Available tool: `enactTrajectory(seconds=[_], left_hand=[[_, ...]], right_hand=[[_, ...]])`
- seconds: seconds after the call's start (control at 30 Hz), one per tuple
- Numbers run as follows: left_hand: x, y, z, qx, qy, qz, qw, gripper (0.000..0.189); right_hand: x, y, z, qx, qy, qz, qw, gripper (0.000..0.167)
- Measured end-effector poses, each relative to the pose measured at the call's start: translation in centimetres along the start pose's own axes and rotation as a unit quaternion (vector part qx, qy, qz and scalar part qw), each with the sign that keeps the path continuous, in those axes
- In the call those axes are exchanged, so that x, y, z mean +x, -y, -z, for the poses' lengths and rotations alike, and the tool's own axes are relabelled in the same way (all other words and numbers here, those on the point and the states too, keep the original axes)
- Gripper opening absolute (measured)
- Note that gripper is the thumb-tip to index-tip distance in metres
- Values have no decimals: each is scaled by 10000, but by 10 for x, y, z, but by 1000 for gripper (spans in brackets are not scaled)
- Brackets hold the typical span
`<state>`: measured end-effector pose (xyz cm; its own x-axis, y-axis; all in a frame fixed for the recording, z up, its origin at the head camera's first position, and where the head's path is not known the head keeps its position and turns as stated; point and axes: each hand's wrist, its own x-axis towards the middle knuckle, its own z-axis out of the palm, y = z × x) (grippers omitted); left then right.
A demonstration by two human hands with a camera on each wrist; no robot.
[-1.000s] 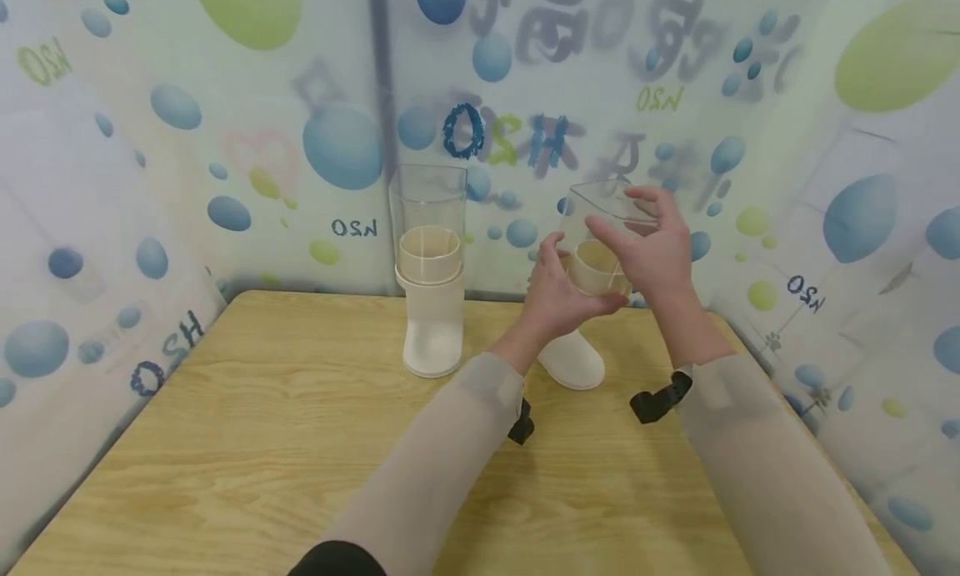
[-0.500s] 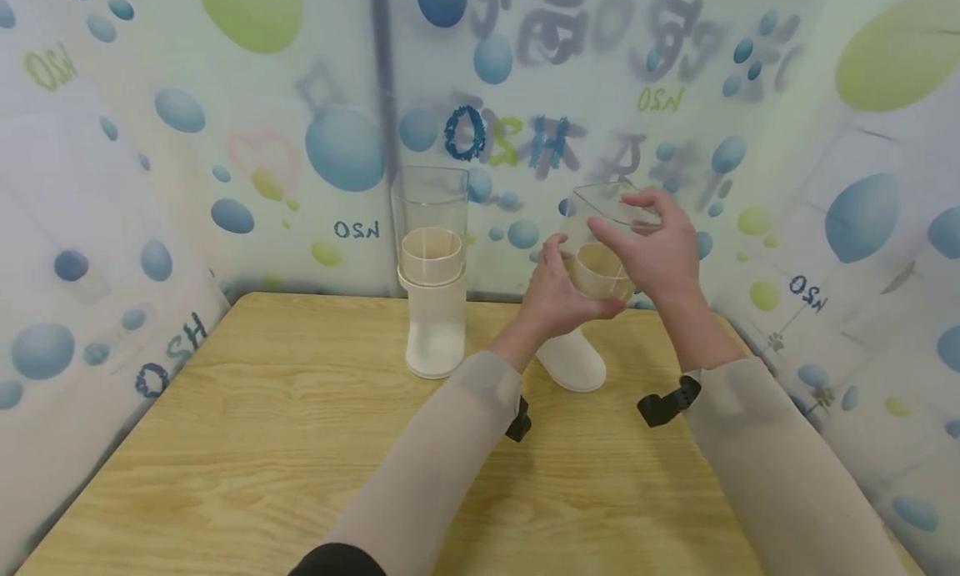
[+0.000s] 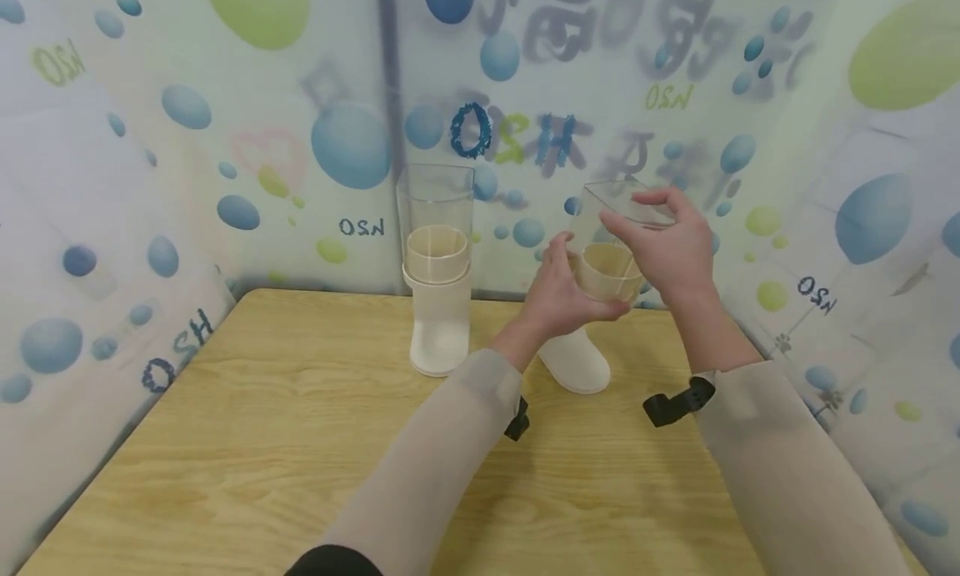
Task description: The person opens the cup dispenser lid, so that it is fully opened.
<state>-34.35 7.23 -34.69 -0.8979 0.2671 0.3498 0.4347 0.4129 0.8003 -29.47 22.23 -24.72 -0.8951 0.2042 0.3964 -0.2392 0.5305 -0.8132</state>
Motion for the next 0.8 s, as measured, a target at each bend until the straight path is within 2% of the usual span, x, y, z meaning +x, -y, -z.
enactTrajectory(seconds=[0.07, 0.23, 0.43, 0.6, 0.67, 0.8], left_hand=[[-1, 0, 1, 29, 50, 29, 10000, 136], [-1, 0, 3, 30, 166, 60, 9998, 137], [-2, -2, 7, -67, 239, 60, 9997, 138], [-2, 0, 8, -100, 289, 4, 9995, 139], [-1, 0, 8, -108, 288, -37, 9995, 139], [-1, 2, 8, -130, 288, -72, 9995, 140]], right_hand=[[-2, 0, -1, 17, -20, -54, 10000, 61], [-5, 3, -3, -124, -91, 143, 9998, 63], [-4, 7, -2, 11, -89, -92, 9999, 60], [-11, 11, -2, -468, -135, 466, 9977, 66], [-11, 12, 0, -461, -56, 547, 9974, 67], [-9, 12, 5, -202, 184, 102, 9996, 70]])
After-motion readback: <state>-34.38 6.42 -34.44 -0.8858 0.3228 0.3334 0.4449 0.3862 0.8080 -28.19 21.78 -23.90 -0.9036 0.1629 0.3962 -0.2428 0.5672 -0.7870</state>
